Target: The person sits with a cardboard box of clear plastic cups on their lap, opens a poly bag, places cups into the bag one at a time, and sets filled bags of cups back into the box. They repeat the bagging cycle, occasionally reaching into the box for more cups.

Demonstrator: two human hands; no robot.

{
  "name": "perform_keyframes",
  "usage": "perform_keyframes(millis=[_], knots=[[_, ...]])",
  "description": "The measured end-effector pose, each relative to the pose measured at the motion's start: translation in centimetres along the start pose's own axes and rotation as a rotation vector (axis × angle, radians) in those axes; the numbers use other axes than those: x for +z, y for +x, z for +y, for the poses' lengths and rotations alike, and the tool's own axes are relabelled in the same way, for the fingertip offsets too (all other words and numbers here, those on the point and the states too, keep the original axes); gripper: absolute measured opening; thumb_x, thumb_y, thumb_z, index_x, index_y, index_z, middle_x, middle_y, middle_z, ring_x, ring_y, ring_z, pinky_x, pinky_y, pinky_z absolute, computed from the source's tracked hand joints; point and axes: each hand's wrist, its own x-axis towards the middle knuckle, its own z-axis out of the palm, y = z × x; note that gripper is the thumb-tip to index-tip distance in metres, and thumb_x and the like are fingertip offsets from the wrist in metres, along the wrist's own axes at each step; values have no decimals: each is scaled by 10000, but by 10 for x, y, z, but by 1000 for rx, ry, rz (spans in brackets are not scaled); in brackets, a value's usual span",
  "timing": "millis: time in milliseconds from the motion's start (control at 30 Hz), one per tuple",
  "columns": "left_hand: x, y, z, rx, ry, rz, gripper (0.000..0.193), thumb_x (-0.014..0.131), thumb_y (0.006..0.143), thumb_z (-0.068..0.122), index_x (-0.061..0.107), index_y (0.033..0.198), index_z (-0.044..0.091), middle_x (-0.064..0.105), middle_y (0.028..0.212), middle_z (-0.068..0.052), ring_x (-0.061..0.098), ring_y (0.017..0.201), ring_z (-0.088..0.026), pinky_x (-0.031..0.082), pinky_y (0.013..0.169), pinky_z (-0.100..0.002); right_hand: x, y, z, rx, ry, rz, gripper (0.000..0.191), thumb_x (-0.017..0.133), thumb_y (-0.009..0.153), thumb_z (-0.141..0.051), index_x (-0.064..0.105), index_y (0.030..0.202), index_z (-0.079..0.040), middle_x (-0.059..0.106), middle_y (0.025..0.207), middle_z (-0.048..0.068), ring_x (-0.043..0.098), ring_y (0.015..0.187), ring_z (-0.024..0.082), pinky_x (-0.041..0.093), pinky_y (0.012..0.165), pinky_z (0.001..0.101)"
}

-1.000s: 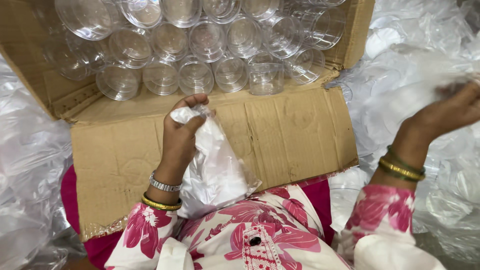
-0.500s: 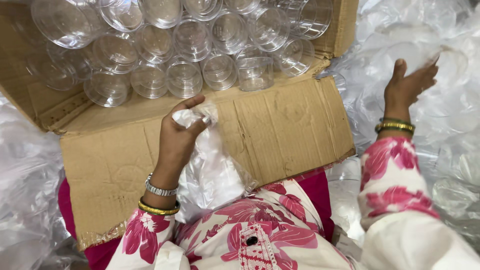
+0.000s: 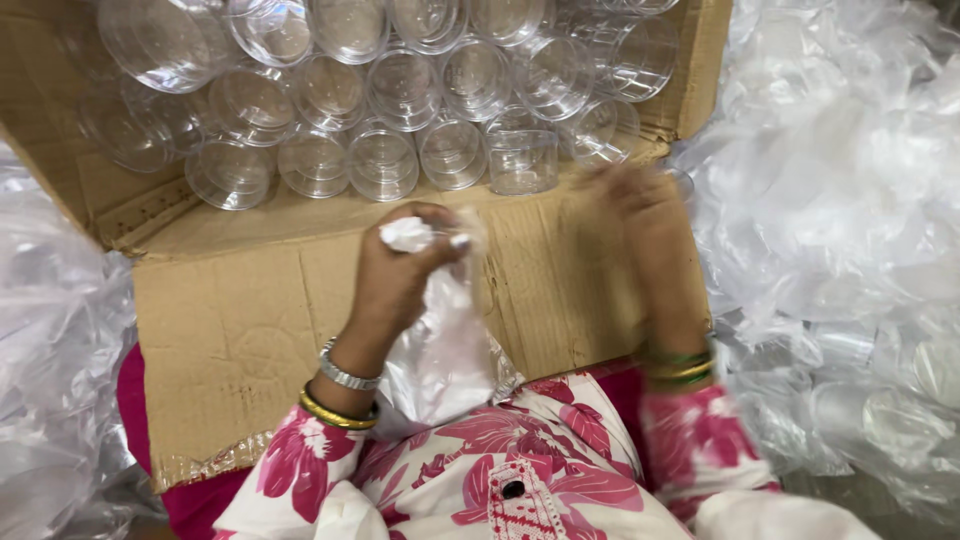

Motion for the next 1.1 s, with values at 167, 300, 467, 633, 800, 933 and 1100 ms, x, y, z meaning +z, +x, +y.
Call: perform_keyframes(millis=[167,300,467,633,800,933,1100], knots=[[2,-7,6,-46,73,-132,310,738,836,-35,655,1130,19,725,993,-47,695,883,-117,576,772,-259,122,-35,-35,309,575,-260,129,748,956,-23,665,1053,-6,728,999,54,668,889,106,558,812,259],[-22,-6,6,43,61,43,247,699,825,-21,703,1072,-21,758,1007,-62,725,900,-126,590,802,-266,114,-24,-56,251,526,-125,172,787,909,-7,618,906,-34,748,925,56,690,806,102,576,727,254],[-24,13,-13,-22,21,122,179,736,965,142,688,1044,-11,677,813,-78,625,683,-158,503,622,-296,104,-42,-41,390,346,-40,87,721,919,-68,736,1004,-59,682,809,-7,596,707,48,476,628,203],[-5,34,-32,-157,-168,-63,289,638,1055,297,687,1015,14,657,864,-9,614,771,-106,511,689,-273,98,-27,-9,225,257,41,309,630,1177,-158,645,903,-14,557,796,-26,475,767,38,406,664,209],[-3,58,-39,-364,-332,-212,191,734,910,173,661,1019,35,679,886,-7,668,834,-136,574,750,-315,29,20,-40,637,1106,171,156,532,912,-146,650,956,-53,698,929,71,700,848,173,610,823,360],[11,101,-51,-102,286,-1,212,739,858,138,667,984,-17,694,842,-86,672,766,-198,544,696,-350,33,53,-41,177,437,120,123,622,854,21,571,966,14,574,894,80,543,799,221,535,795,446],[10,147,-73,-40,1095,126,284,690,894,274,737,911,-6,709,838,-212,706,766,-306,569,700,-415,74,93,24,-202,-705,210,376,701,822,-58,703,1198,-61,588,1049,210,608,935,396,507,798,486]])
